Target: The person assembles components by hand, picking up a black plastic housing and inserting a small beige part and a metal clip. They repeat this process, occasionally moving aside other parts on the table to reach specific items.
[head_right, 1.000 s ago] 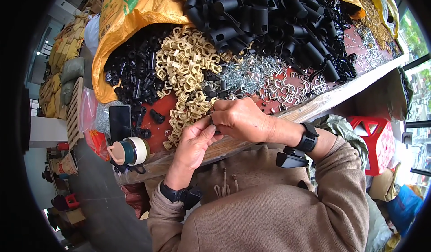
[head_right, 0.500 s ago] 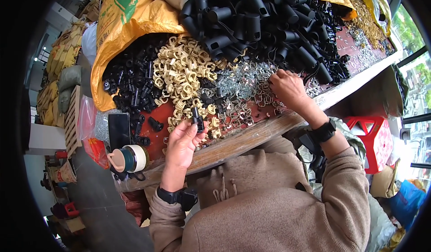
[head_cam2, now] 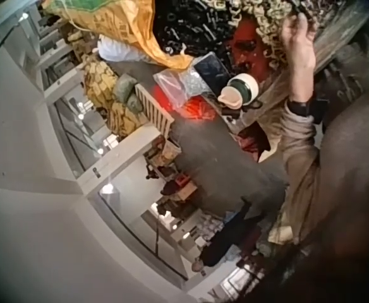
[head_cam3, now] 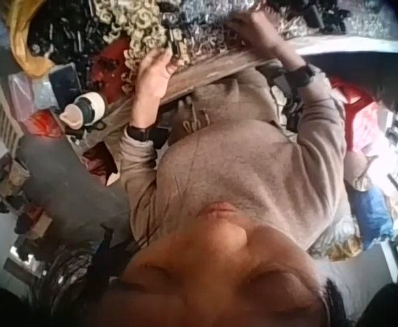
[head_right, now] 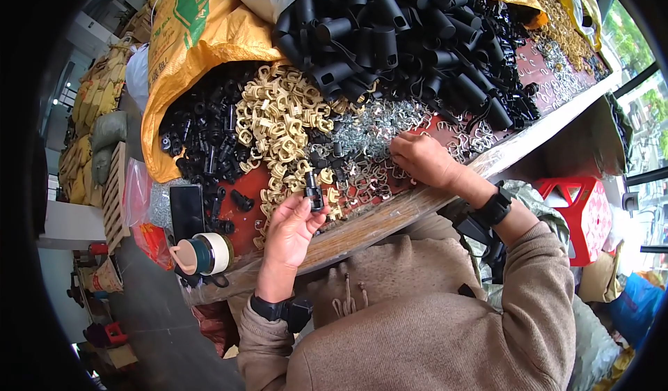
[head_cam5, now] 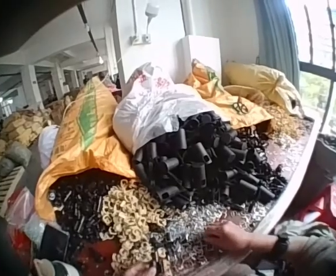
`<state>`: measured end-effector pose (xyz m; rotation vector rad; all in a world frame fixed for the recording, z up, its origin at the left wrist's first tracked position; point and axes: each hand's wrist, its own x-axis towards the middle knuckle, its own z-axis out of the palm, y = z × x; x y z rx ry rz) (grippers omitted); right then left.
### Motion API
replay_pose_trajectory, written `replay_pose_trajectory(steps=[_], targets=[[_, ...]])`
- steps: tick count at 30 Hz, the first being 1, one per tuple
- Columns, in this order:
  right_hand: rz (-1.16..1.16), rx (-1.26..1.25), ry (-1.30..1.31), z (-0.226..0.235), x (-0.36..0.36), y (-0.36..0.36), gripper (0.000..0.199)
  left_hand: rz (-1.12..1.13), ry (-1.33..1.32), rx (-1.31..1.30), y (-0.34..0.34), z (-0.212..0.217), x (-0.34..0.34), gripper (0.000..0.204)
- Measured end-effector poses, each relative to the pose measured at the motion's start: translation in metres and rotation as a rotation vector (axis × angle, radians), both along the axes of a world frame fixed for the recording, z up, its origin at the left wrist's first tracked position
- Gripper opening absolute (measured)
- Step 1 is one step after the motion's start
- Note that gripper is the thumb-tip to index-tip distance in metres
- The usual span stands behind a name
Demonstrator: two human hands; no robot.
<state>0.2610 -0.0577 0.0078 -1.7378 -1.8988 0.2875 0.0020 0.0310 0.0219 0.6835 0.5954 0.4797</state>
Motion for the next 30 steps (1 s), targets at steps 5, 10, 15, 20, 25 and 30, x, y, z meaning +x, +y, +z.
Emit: replay_pose_trajectory(steps=[5, 10, 15, 20, 25, 30], targets=[[-0.068, -0.369, 1.205, 0.016, -0.012, 0.002, 0.009, -0.067, 0.005, -0.007, -0.006, 0.001, 0.009, 0.018], [0.025, -0.499, 1.2, 0.035, -0.039, 0.006, 0.016, -0.094, -0.104, -0.027, -0.008, -0.002, 0.016, 0.019], [0.197, -0.5, 1.168, 0.042, -0.057, 0.012, 0.014, -0.128, -0.23, -0.071, -0.009, -0.002, 0.014, 0.02], [0.239, -0.53, 1.177, 0.043, -0.065, 0.016, 0.011, -0.151, -0.324, -0.108, -0.006, -0.003, 0.01, 0.021], [0.235, -0.389, 1.286, 0.031, -0.072, 0.011, 0.009, -0.121, -0.373, -0.112, -0.008, -0.002, 0.008, 0.021], [0.245, -0.235, 1.152, 0.032, -0.075, 0.007, 0.01, -0.059, -0.36, -0.095, -0.011, -0.004, 0.006, 0.021]])
